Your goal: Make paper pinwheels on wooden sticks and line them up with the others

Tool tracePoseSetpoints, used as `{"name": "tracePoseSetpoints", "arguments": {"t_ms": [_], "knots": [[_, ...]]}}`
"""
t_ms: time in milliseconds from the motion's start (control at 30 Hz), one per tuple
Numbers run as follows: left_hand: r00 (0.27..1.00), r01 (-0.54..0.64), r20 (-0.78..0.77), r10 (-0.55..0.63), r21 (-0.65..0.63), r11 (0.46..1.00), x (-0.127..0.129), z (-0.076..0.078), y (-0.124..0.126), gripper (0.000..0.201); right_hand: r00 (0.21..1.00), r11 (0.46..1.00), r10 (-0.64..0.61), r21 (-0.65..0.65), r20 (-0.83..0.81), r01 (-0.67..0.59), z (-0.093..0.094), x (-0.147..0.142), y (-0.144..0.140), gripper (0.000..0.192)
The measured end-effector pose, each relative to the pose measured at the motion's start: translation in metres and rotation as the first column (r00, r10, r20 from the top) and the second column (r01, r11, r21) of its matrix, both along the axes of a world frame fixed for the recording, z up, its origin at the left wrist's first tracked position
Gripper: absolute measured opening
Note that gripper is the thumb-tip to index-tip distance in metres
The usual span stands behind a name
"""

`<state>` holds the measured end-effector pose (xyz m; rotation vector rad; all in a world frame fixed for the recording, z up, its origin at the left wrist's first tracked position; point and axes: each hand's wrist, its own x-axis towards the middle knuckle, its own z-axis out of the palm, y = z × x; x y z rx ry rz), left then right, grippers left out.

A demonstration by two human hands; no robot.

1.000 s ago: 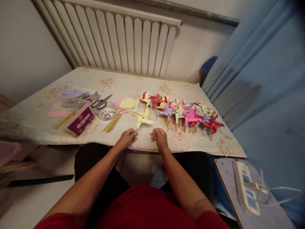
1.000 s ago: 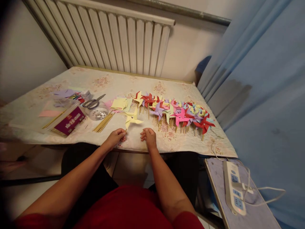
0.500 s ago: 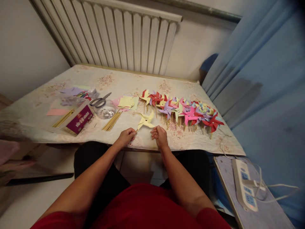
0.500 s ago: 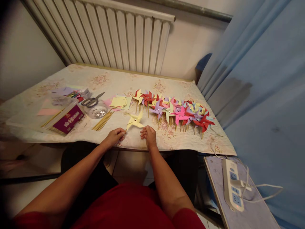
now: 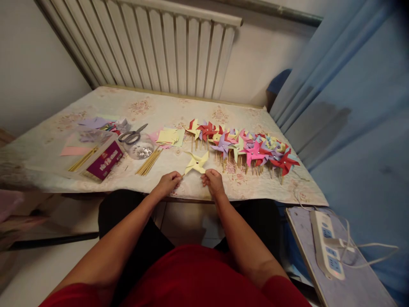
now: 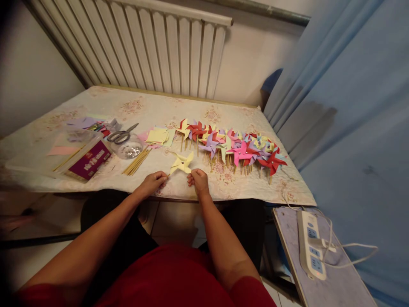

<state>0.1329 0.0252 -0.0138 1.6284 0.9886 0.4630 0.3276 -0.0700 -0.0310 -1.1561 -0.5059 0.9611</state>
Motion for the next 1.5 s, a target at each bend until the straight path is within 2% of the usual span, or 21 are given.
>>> {"name": "tracePoseSetpoints", "arguments": {"t_ms": [633,900,967,1067,1167,1300,1500], "knots": [[0.999,0.005,-0.036,-0.003,0.055,0.998,-0.001,0.003,0.0,0.019,0.998,0.999,-0.017,-0.032,0.064,0.019,-0.001,-0.002,0.0,0.014],[1.0,0.008,-0.028,-0.007,0.024,1.0,-0.004,0.005,0.002,0.019,1.0,1.0,-0.013,-0.013,-0.002,0.013,-0.001,-0.002,0.001,0.025],[0.999,0.011,-0.037,-0.009,0.05,0.999,-0.006,0.006,0.003,0.019,0.999,0.999,-0.035,0.007,-0.021,0.035,-0.002,-0.002,0.001,0.026],[0.998,0.023,-0.055,-0.017,0.116,0.993,-0.012,0.009,0.006,0.021,0.995,0.994,-0.093,0.058,-0.026,0.095,-0.003,-0.004,0.0,0.026],[0.997,0.02,-0.075,-0.011,0.127,0.992,-0.018,0.014,0.008,0.023,0.99,0.988,-0.128,0.074,-0.051,0.132,-0.004,-0.003,0.0,0.029],[0.993,0.024,-0.122,-0.004,0.165,0.986,-0.026,0.021,0.012,0.022,0.986,0.987,-0.12,0.096,-0.114,0.131,-0.004,-0.001,0.001,0.035],[0.977,0.092,-0.208,-0.042,0.237,0.967,-0.032,0.032,0.017,0.02,0.985,0.987,-0.091,0.119,-0.143,0.109,-0.004,0.0,0.0,0.031]]}}
